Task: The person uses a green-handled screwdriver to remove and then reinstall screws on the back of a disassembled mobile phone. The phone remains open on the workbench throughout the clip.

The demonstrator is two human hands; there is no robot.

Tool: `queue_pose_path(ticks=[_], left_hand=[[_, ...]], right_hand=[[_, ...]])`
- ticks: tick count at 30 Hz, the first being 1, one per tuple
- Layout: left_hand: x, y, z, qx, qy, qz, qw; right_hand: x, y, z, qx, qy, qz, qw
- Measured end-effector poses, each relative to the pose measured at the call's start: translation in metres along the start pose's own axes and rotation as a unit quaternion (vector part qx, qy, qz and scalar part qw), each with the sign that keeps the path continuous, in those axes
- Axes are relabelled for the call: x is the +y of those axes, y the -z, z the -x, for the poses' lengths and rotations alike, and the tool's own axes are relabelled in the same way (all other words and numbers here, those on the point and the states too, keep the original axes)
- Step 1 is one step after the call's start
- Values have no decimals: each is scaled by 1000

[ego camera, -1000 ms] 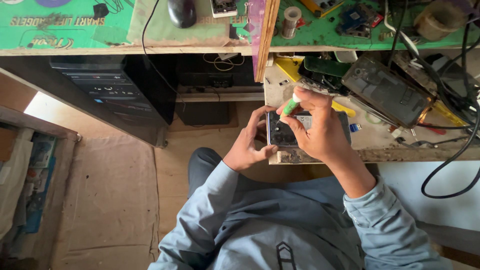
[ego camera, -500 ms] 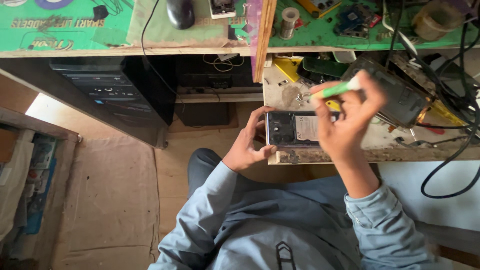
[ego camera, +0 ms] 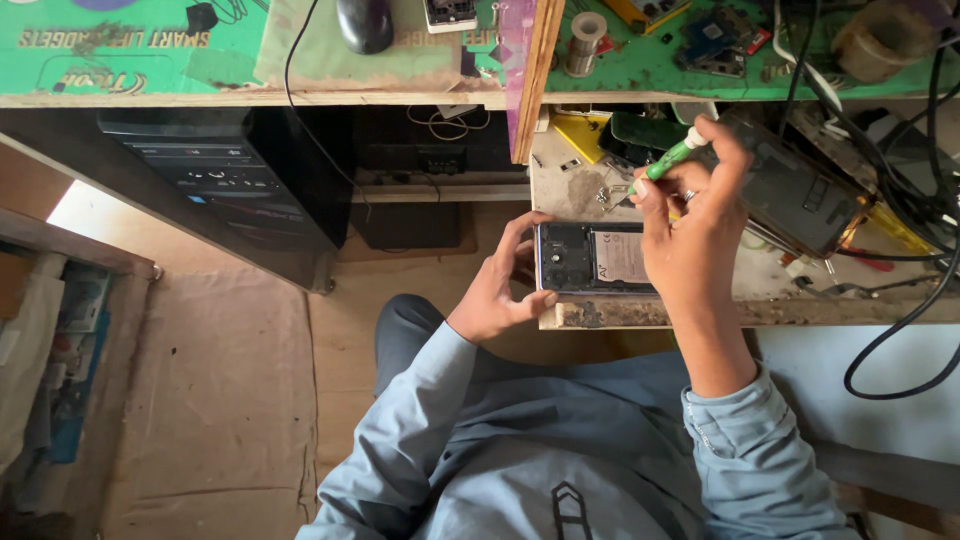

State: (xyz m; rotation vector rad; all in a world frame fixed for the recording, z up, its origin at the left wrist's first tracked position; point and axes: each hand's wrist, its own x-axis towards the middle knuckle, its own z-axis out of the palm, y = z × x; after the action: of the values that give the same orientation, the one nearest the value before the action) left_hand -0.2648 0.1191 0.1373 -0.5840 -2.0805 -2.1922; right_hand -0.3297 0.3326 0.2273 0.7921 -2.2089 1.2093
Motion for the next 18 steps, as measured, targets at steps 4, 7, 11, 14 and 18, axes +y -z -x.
queue_pose_path(ticks=[4, 7, 11, 14, 18], left_hand=[[-2, 0, 1, -1, 9, 4, 1000], [0, 0, 1, 5, -24, -18, 1000], [2, -1, 1, 4, 7, -9, 1000], [3, 0, 1, 5, 2, -6, 1000], [3, 0, 2, 6, 2, -10, 1000]], right_hand=[[-4, -3, 0, 6, -2, 0, 1000], [-5, -4, 0, 8, -6, 17, 1000], [-3, -4, 1, 4, -3, 19, 1000], [2, -4, 4, 14, -6, -7, 1000], [9, -4, 6, 34, -15, -121, 992]])
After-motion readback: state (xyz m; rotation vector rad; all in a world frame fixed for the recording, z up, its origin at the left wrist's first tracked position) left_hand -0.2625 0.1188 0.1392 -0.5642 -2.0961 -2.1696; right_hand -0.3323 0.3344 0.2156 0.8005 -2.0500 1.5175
